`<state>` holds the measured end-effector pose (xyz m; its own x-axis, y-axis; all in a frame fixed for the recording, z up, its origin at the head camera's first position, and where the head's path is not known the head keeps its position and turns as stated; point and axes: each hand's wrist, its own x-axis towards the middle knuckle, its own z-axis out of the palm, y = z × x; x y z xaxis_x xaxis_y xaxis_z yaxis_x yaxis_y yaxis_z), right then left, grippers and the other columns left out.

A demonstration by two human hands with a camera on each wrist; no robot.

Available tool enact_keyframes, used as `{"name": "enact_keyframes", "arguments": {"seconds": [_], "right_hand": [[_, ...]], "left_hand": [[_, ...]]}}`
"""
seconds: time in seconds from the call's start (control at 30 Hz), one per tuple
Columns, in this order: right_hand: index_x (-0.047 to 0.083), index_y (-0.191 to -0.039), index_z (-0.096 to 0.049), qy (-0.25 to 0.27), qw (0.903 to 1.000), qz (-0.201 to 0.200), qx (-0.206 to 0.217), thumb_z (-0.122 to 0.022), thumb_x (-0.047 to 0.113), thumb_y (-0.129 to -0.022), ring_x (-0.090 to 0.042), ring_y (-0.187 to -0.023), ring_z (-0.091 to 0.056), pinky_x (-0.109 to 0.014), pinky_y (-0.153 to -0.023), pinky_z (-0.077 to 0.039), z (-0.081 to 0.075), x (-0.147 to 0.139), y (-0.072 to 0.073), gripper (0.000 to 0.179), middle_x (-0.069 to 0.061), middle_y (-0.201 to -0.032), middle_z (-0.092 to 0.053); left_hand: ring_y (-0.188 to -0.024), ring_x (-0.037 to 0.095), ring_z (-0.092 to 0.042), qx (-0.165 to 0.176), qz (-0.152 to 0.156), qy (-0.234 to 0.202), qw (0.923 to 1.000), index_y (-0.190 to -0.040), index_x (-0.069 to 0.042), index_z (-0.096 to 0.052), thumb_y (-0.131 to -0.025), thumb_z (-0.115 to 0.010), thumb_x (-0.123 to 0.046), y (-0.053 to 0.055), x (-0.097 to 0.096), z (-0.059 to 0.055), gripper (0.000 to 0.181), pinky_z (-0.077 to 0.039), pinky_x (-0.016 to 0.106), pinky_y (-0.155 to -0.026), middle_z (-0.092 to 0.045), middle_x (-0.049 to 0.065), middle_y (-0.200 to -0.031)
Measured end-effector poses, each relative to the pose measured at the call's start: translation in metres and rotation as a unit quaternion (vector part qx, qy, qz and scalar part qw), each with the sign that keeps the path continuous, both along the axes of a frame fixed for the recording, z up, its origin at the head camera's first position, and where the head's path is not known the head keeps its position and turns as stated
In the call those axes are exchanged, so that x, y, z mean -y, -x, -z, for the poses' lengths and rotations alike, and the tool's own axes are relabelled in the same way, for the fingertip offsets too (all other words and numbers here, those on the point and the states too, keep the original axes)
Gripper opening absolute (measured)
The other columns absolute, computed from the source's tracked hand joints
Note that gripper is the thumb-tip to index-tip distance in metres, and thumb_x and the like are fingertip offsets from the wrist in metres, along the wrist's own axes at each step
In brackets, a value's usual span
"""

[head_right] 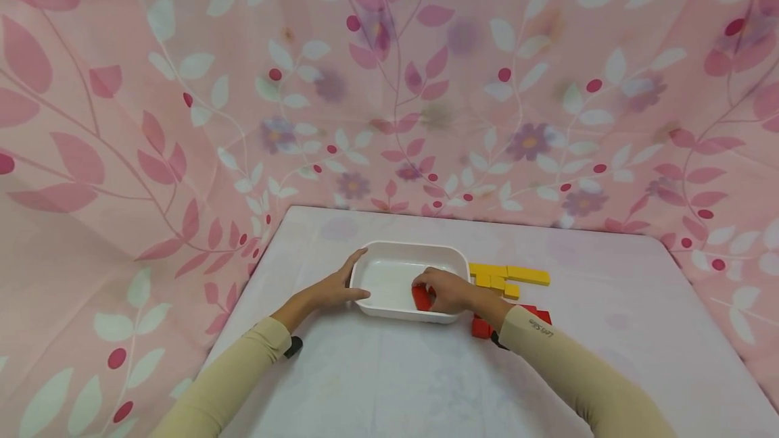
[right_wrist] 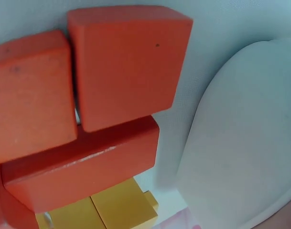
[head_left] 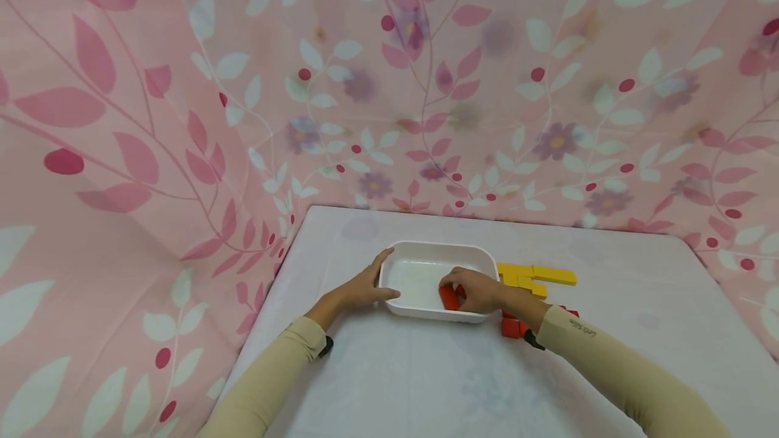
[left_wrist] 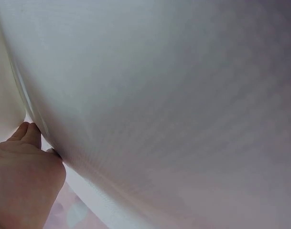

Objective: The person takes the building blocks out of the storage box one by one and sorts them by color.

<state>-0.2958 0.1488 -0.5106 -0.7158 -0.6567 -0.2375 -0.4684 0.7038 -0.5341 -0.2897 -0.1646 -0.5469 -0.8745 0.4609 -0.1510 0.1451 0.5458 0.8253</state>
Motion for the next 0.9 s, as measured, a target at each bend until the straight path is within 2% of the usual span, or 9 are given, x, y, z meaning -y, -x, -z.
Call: {"name": "enact_keyframes", "arguments": {"seconds": [0.23,0.47,0.73,0.9], "right_hand": [[0.015,-0.132,-0.059,0.018,0.9997,0.011,-0.010,-0.084,0.018,-0.078,-0.019,-0.107,-0.053,-0.036,-0.090,-0.056,-0.0008,0.0003,-0.0023,0.060,-0.001,-0.124,-0.056],[0.016,-0.133,-0.059,0.045,0.9978,0.044,-0.017,-0.085,0.027,-0.077,-0.018,-0.103,-0.054,-0.030,-0.085,-0.056,0.0014,-0.0005,-0.0006,0.063,0.000,-0.125,-0.054],[0.013,-0.133,-0.058,0.115,0.9895,0.077,-0.039,-0.086,0.023,-0.075,-0.022,-0.096,-0.053,-0.031,-0.081,-0.055,-0.0024,-0.0046,0.0002,0.065,-0.004,-0.123,-0.054],[0.009,-0.133,-0.056,0.141,0.9839,0.083,-0.073,-0.085,0.022,-0.076,-0.022,-0.089,-0.052,-0.024,-0.072,-0.051,-0.0031,-0.0085,0.0015,0.065,-0.007,-0.124,-0.053]], "left_hand": [[-0.148,0.029,-0.025,-0.002,0.002,-0.008,1.0000,-0.158,-0.034,-0.004,-0.084,-0.074,-0.043,0.0007,-0.0003,0.0018,0.103,-0.020,0.055,-0.120,-0.018,0.011,-0.164],[-0.147,0.027,-0.025,0.004,-0.003,-0.002,1.0000,-0.158,-0.037,-0.003,-0.084,-0.075,-0.045,0.0011,-0.0012,0.0011,0.103,-0.020,0.054,-0.120,-0.019,0.010,-0.163],[-0.144,0.028,-0.030,0.004,-0.002,-0.019,0.9998,-0.158,-0.036,-0.005,-0.083,-0.076,-0.040,0.0017,-0.0002,0.0032,0.103,-0.023,0.054,-0.119,-0.020,0.011,-0.162],[-0.144,0.028,-0.029,0.004,0.000,-0.018,0.9998,-0.158,-0.036,-0.004,-0.083,-0.076,-0.042,0.0030,0.0007,0.0040,0.104,-0.023,0.054,-0.119,-0.020,0.011,-0.162]]}}
